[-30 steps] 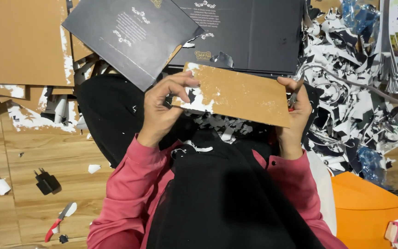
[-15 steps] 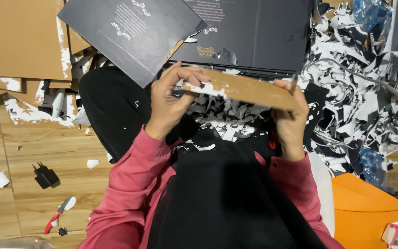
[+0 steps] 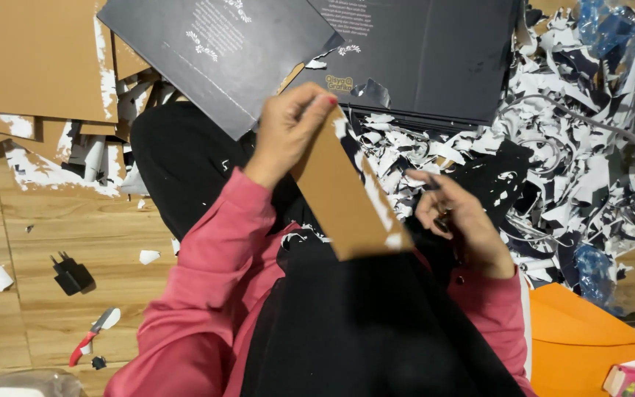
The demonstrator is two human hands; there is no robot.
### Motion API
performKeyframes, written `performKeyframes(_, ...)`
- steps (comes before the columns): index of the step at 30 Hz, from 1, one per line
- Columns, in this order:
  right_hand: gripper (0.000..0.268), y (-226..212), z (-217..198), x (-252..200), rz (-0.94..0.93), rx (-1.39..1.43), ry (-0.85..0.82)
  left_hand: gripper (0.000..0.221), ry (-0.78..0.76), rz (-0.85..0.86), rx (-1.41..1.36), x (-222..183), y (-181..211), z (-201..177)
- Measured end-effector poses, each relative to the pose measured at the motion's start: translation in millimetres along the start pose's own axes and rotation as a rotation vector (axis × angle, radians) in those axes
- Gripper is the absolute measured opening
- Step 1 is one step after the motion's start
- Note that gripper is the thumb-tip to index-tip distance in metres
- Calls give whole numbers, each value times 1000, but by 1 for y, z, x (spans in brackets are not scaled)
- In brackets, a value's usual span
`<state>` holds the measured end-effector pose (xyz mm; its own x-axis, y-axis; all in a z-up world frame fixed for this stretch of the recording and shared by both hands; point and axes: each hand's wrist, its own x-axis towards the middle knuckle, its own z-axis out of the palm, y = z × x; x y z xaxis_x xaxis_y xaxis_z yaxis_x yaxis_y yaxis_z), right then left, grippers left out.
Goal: Using a utility knife to cut and peel layers of paper from cardboard sheets.
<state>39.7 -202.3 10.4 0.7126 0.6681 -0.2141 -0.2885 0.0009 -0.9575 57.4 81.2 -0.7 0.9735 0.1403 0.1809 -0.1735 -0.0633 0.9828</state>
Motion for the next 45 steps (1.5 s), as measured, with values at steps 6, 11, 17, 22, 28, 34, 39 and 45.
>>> performKeyframes(6,51,-24,18,17,-102,-510,40,22,-73,-109,230,1,-17,29)
performKeyframes(11,45,-42,36,22,-63,-856,116,30,-164,-138,383,7,8,31)
performKeyframes(17,46,-38,40,21,31,-1161,96,37,-346,-52,589,22,3,31)
performKeyframes(22,47,-8,25,17,6,-1333,95,36,-398,97,700,40,-6,43)
performKeyframes(28,42,3,19,22,-17,-1428,247,42,-543,370,954,81,-27,71)
performKeyframes(34,42,-7,23,29,33,-1167,399,45,-567,915,1072,133,-57,97)
performKeyframes(39,45,-1,16,32,217,-1163,431,72,-262,500,1539,112,-34,91)
performKeyframes(45,42,0,15,41,75,-1224,411,61,-366,-124,1435,81,-27,86)
